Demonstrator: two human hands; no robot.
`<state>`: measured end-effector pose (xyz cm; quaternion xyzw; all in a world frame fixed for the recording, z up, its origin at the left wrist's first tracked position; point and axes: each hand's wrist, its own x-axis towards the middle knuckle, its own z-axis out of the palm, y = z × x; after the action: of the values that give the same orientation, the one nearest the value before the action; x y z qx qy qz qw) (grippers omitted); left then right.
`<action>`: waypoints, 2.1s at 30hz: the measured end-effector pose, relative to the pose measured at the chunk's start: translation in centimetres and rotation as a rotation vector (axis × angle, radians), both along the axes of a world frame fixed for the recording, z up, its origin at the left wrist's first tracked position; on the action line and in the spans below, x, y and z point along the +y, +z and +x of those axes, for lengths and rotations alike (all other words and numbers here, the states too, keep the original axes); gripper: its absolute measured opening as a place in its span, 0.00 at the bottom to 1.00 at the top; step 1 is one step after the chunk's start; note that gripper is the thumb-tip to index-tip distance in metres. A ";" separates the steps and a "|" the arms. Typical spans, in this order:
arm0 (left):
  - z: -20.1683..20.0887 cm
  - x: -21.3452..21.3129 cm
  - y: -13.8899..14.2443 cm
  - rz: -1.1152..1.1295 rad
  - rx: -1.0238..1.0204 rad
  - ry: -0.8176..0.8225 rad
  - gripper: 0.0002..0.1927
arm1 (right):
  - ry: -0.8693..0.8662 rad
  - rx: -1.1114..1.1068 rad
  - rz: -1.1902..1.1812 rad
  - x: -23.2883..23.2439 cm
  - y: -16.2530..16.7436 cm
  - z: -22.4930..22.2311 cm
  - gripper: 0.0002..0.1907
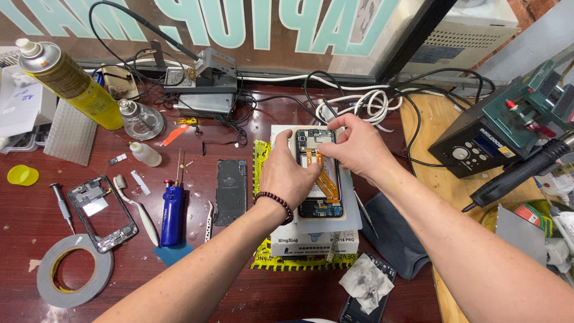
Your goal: The person works on a disassembled smartphone at a repair bench, peeling a protective sheet and handling the phone's flex cable and frame. They connect test cables to the phone's board, carry it to another counter while it stays connected, then return to the bench and continue handling the phone and small parts.
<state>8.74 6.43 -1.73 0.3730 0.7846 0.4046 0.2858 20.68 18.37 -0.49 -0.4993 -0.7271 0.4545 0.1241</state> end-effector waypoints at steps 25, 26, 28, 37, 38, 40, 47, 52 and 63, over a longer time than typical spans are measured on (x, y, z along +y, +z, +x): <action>1.2 -1.5 -0.7 0.105 0.244 -0.109 0.22 | 0.096 0.029 -0.108 1.0 -0.3 0.3 0.22; 1.4 -1.7 -0.6 0.045 0.244 -0.132 0.17 | 0.116 0.115 -0.164 1.2 -0.3 0.7 0.19; 1.4 -1.9 -0.3 0.077 0.277 -0.132 0.17 | 0.033 0.207 -0.365 1.6 -0.1 1.5 0.19; 0.5 -2.1 0.3 0.071 0.449 -0.217 0.17 | -0.035 0.081 -0.196 1.2 -1.3 0.8 0.25; 0.5 -2.1 0.3 0.084 0.464 -0.217 0.17 | -0.034 0.073 -0.173 1.1 -1.3 0.7 0.26; 0.5 -2.1 0.1 0.051 0.430 -0.228 0.17 | -0.027 0.055 -0.139 1.0 -1.2 0.6 0.25; -1.1 -1.7 0.8 0.035 0.165 -0.174 0.19 | -0.148 0.020 -0.149 -0.9 0.5 1.3 0.21; -0.5 -3.0 1.5 -0.279 -0.254 -0.137 0.16 | -0.214 -0.035 -0.366 -3.9 1.9 3.5 0.12; -1.1 -3.4 -0.5 -0.238 -0.726 0.035 0.21 | -0.212 -0.157 -0.206 -5.7 1.8 3.4 0.11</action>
<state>7.66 2.98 -2.18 0.1561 0.6798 0.4214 0.5796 24.07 12.63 1.35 -0.6174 -0.6273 0.4706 0.0624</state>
